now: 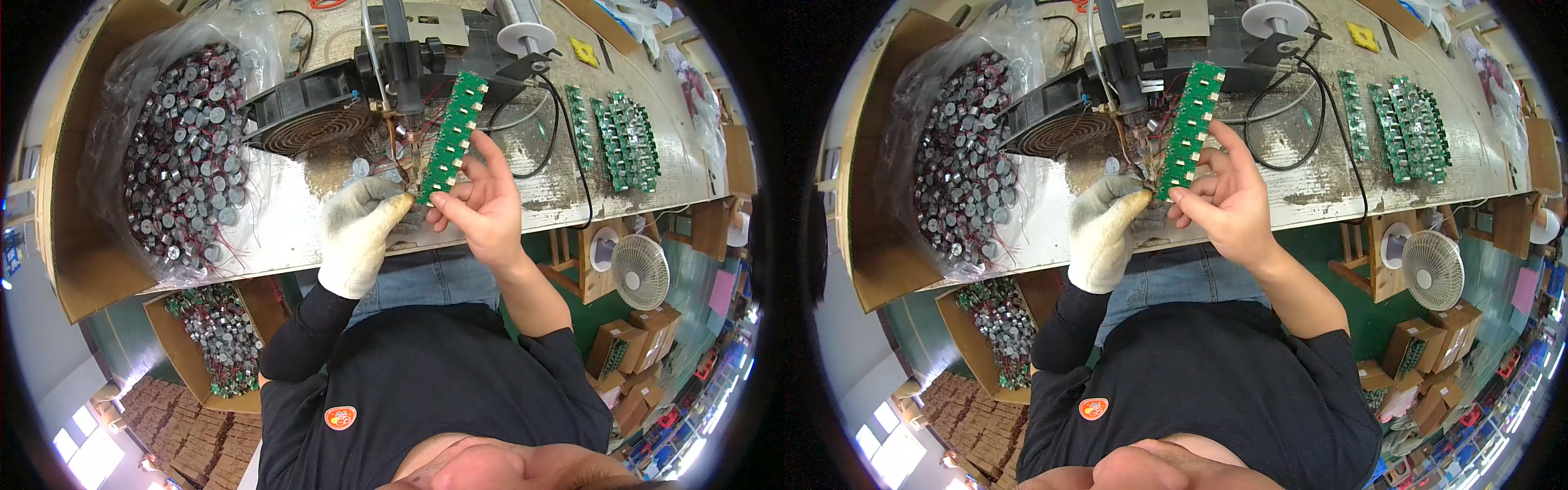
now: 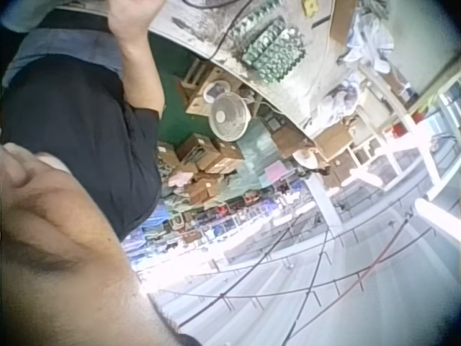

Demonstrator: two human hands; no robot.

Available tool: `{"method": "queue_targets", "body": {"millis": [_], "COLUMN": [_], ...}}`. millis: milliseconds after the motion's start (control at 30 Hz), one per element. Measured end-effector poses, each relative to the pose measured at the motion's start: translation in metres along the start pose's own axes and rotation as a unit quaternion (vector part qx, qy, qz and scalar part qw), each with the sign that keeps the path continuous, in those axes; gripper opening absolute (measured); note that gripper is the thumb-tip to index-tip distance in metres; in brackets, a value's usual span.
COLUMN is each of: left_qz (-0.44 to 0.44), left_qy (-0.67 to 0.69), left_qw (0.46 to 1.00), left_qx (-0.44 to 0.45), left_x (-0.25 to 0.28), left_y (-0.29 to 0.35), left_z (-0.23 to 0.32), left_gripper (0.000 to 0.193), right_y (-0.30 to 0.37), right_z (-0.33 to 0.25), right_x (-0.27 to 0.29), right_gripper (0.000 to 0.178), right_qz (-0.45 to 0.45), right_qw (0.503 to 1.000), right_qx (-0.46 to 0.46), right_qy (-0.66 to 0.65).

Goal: The person attaches small electronic components onto a circuit board strip by hand and places the assembled board into a box.

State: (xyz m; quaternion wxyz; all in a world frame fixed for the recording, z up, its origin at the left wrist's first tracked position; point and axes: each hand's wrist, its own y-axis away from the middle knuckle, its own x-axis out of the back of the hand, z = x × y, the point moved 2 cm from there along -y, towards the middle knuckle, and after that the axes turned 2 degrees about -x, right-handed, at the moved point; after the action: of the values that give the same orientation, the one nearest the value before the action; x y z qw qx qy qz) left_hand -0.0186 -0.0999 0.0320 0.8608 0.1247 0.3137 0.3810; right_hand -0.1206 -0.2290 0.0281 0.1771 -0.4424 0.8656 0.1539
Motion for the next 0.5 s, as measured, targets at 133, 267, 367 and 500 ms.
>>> {"method": "queue_targets", "body": {"millis": [133, 267, 367, 500], "left_qz": [-0.008, -0.016, -0.007, -0.013], "left_qy": [-0.010, 0.002, -0.014, 0.017], "left_qw": [1.000, 1.000, 0.999, 0.999], "left_qx": [0.006, -0.023, -0.051, -0.028], "left_x": [0.000, -0.002, 0.000, 0.003], "left_y": [-0.001, 0.001, 0.000, -0.001], "left_z": [0.003, 0.004, 0.000, -0.006], "left_gripper": [0.018, 0.017, 0.016, 0.015], "right_y": [-0.001, -0.001, -0.001, 0.001], "right_z": [-0.002, -0.005, -0.005, 0.001], "right_x": [-0.001, -0.003, -0.003, 0.000], "right_gripper": [0.077, 0.077, 0.077, 0.077], "right_qz": [0.002, 0.002, 0.001, -0.005], "right_qw": [1.000, 1.000, 1.000, 1.000], "right_qx": [0.001, -0.002, 0.011, 0.015], "right_qy": [0.001, 0.000, 0.002, 0.014]}}
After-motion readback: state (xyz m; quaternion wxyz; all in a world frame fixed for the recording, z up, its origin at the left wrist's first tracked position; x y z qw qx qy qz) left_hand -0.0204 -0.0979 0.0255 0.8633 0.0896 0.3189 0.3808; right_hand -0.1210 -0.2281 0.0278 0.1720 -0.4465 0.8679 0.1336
